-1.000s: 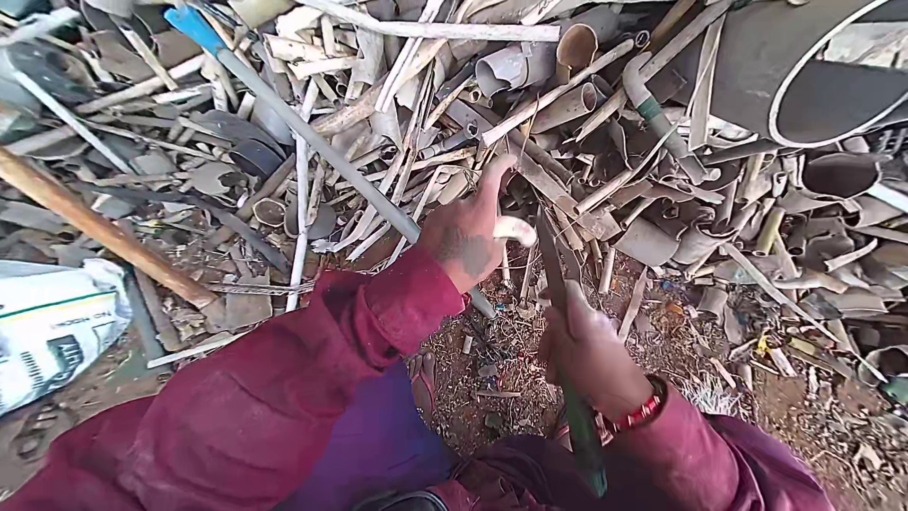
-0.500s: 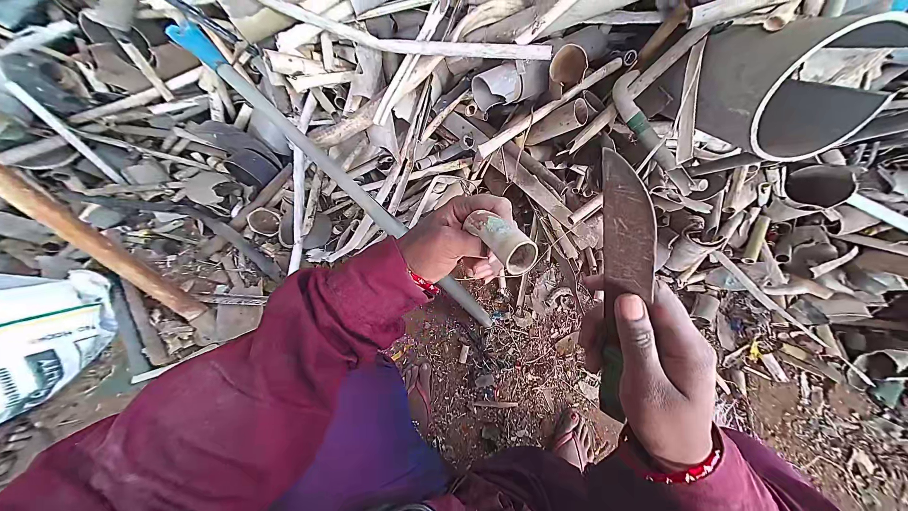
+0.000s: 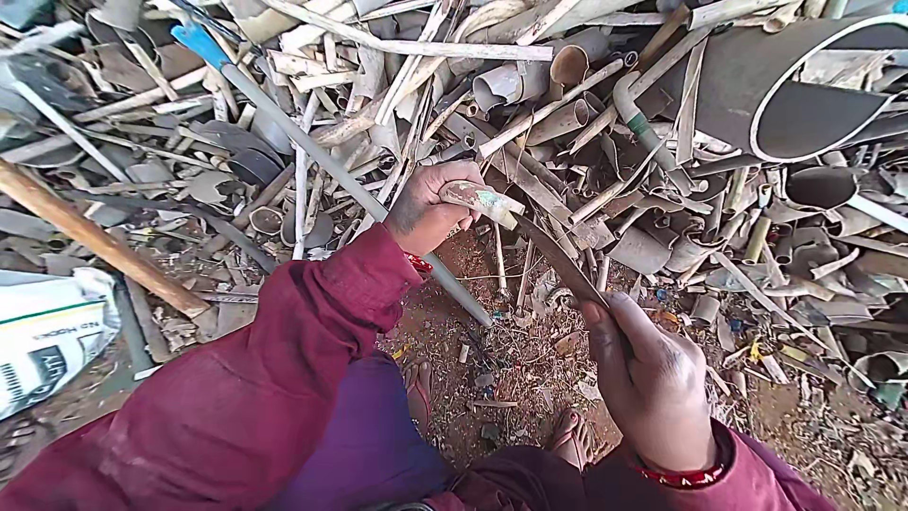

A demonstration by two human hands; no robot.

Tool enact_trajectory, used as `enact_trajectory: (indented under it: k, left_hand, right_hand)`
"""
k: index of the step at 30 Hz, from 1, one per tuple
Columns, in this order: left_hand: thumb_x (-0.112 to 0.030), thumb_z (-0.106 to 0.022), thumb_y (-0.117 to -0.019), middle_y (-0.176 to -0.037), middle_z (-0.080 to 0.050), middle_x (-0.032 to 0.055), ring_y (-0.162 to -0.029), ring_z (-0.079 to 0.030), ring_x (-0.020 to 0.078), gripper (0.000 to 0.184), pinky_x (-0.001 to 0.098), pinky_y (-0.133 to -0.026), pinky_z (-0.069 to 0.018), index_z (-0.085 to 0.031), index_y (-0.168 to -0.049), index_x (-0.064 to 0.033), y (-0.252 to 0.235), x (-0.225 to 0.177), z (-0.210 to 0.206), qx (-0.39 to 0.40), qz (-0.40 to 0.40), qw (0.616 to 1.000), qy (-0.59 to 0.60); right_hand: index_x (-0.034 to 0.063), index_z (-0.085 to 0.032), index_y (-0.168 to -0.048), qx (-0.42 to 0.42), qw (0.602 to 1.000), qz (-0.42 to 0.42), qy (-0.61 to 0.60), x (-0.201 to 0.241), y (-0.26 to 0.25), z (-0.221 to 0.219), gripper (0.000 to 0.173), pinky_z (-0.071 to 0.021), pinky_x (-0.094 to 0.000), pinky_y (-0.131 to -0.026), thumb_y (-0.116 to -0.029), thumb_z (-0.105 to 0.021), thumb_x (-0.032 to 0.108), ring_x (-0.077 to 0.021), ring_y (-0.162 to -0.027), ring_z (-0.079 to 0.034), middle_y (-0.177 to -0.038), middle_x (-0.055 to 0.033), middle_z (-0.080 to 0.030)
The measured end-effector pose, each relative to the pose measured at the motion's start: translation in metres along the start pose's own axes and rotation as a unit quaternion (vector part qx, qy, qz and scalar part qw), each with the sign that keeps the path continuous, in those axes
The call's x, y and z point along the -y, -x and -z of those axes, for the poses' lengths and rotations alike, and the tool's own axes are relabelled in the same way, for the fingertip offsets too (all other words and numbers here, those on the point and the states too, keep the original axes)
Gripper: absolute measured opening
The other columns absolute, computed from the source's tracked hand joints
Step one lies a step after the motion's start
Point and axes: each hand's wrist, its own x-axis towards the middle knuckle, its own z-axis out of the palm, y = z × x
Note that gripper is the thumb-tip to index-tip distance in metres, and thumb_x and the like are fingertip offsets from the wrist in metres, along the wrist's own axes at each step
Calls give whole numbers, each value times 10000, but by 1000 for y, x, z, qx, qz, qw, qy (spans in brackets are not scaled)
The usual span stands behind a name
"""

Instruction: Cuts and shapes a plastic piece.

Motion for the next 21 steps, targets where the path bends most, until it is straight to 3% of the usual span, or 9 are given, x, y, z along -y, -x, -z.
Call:
enact_trajectory:
  k: [4,7,12,15,16,18,21]
  left_hand:
    - [86,-511,-869,-752,-656,-204,-629,-576,-103,309,98,-586,-498,-636,-866,-197,-1,5,-1,-1,11,1000,-15]
    - [100,-499,-858,-756,-660,-205,-631,-579,-99,350,99,-589,-498,-641,-860,-220,-2,2,1,2,23,1000,0]
    - [80,-518,-867,-806,-667,-208,-669,-585,-110,314,87,-609,-494,-643,-867,-208,0,3,1,14,24,999,-25]
    - [42,-551,-909,-807,-650,-200,-715,-591,-119,250,78,-648,-502,-646,-837,-178,0,4,1,38,-4,998,-54]
    - [34,-560,-906,-807,-648,-203,-731,-592,-125,234,76,-666,-502,-654,-836,-168,0,5,1,40,-10,997,-68]
    - [38,-561,-896,-784,-634,-199,-716,-577,-130,212,76,-670,-491,-646,-830,-144,0,6,0,37,-3,995,-91]
    - [92,-496,-833,-688,-615,-195,-552,-511,-113,267,79,-532,-437,-620,-868,-142,0,4,-3,25,76,995,-54]
  right_hand:
    - [34,-718,-931,-15,998,0,60,1,-1,0,322,-391,-291,-420,-1058,-494,227,-157,-476,-549,-610,-67,-608]
    - [34,-712,-940,-17,999,-14,49,2,-2,5,334,-402,-259,-437,-1070,-483,238,-117,-480,-538,-590,-40,-579]
    - [68,-716,-909,38,998,-32,29,0,2,1,321,-388,-293,-416,-1048,-491,249,-144,-450,-515,-560,-26,-548]
    - [75,-709,-931,85,995,-31,-31,-8,1,1,327,-425,-238,-450,-1063,-478,265,-83,-464,-513,-554,16,-527]
    - [80,-704,-926,88,996,-22,-10,-9,0,2,316,-424,-248,-443,-1059,-479,258,-97,-468,-526,-560,8,-534]
    - [55,-730,-939,59,995,2,85,-6,-1,4,268,-430,-359,-401,-1019,-512,190,-233,-473,-599,-591,-81,-595]
    - [53,-755,-1025,5,980,14,199,-1,-1,2,233,-430,-399,-387,-1004,-540,142,-306,-483,-624,-625,-130,-622]
